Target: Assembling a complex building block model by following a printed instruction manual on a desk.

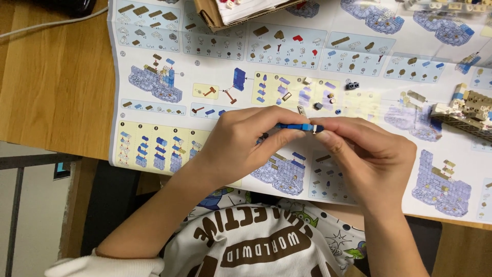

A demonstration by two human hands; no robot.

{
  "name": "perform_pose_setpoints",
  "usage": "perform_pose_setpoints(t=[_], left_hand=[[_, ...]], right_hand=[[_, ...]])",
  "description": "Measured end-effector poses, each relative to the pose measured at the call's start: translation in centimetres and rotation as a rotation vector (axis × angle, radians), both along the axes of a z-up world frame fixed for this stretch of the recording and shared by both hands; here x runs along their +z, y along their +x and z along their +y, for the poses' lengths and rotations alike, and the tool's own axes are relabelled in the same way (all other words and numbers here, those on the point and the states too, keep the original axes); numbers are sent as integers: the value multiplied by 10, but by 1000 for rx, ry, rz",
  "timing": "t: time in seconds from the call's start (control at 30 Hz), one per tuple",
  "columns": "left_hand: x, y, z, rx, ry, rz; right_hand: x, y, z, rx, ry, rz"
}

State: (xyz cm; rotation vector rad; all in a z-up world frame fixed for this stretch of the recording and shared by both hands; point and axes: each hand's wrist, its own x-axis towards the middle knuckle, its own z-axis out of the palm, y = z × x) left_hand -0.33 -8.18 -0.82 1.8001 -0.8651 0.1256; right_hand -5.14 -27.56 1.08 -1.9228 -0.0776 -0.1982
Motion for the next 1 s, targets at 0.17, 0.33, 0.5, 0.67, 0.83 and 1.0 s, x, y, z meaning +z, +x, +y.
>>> perform_pose_setpoints(t=[0.17,0.33,0.5,0.67,0.83,1.0], left_hand=[[-1,-1,2,-4,19,28],[2,2,1,-25,-10,46],[14,10,1,-27,-48,119],[51,6,12,13,-249,514],[47,-1,10,-5,-405,681],[39,-4,8,-2,-441,724]], right_hand=[[7,3,1,96,-116,-62],[4,4,-1,99,-78,-99],[7,6,8,93,-43,-114],[17,10,25,217,-419,-267],[29,25,39,139,-739,-524],[24,30,35,92,-845,-664]])
